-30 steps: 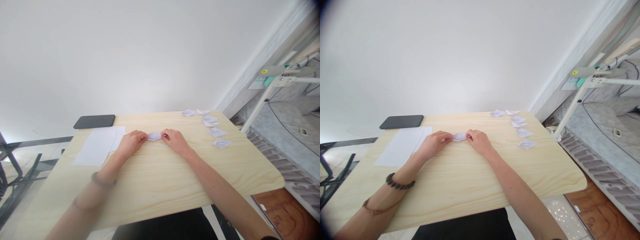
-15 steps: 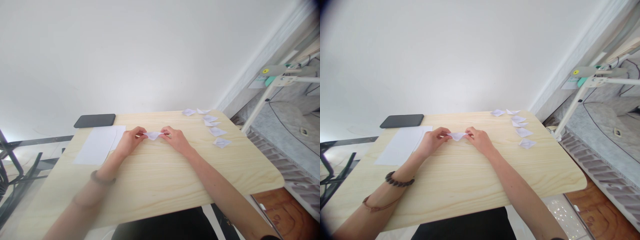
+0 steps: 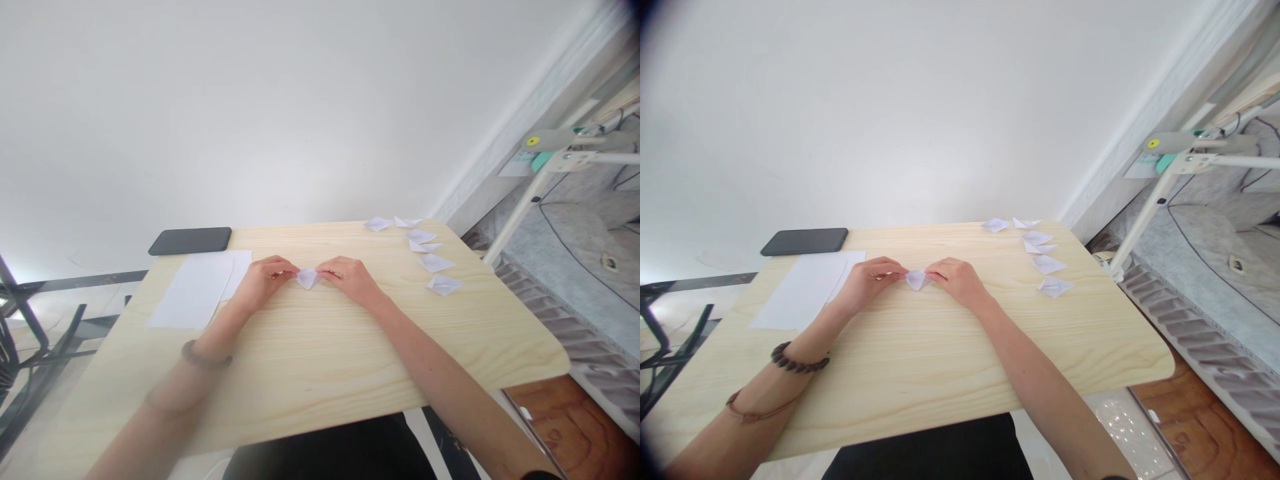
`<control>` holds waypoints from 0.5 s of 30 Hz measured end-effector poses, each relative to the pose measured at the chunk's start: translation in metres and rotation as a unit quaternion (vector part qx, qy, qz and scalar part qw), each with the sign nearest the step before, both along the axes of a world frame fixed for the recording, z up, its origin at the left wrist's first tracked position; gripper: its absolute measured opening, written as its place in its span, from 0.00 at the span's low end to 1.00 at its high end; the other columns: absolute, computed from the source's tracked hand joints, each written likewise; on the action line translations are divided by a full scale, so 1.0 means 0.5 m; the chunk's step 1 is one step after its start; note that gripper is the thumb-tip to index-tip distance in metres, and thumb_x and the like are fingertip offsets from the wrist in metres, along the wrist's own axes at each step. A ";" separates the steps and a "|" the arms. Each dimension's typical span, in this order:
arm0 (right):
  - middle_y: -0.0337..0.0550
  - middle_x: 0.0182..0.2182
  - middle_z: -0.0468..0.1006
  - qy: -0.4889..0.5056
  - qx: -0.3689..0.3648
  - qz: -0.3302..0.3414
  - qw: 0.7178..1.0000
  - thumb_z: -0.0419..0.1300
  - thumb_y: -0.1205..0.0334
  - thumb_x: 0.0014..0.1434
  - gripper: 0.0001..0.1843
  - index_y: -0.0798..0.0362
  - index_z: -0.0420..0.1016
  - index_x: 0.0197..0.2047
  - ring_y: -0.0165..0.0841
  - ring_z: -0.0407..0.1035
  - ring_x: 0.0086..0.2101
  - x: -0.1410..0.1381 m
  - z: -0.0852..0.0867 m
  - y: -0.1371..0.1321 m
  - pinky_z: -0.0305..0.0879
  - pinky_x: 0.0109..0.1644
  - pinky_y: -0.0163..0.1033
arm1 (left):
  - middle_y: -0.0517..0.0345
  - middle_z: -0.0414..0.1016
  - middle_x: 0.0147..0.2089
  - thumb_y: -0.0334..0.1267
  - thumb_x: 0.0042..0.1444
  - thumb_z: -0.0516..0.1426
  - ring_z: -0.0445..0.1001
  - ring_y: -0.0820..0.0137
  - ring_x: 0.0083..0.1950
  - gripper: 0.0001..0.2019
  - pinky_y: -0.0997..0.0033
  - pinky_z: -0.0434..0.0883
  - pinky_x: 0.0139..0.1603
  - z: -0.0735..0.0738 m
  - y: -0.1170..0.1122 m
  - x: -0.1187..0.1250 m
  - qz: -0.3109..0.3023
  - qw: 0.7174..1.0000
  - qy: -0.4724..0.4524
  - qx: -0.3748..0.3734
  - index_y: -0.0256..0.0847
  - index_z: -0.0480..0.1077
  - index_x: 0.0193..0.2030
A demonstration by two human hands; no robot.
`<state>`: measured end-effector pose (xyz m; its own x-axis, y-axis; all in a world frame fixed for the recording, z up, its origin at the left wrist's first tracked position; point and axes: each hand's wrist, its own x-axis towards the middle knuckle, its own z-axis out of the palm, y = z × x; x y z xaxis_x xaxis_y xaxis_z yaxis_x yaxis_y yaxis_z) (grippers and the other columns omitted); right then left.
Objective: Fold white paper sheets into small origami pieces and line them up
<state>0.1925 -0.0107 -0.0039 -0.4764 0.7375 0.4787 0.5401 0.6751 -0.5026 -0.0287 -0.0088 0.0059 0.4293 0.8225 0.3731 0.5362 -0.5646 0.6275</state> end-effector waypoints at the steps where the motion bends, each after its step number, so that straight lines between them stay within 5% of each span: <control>1: 0.39 0.35 0.77 0.000 0.001 0.004 1.000 0.52 0.61 0.58 0.10 0.51 0.73 0.38 0.29 0.68 0.37 0.000 0.001 0.000 0.63 0.43 0.35 | 0.56 0.73 0.37 0.39 0.55 0.51 0.70 0.72 0.35 0.10 0.74 0.68 0.33 0.001 -0.001 0.000 -0.001 1.000 -0.001 -0.003 0.41 0.73 0.35; 15: 0.42 0.37 0.73 0.003 -0.010 -0.001 1.000 0.54 0.62 0.55 0.09 0.52 0.71 0.38 0.30 0.68 0.37 -0.008 0.002 -0.005 0.64 0.43 0.36 | 0.55 0.66 0.40 0.42 0.54 0.51 0.68 0.73 0.34 0.12 0.73 0.67 0.35 0.007 -0.014 0.010 -0.026 0.997 0.069 0.008 0.41 0.70 0.41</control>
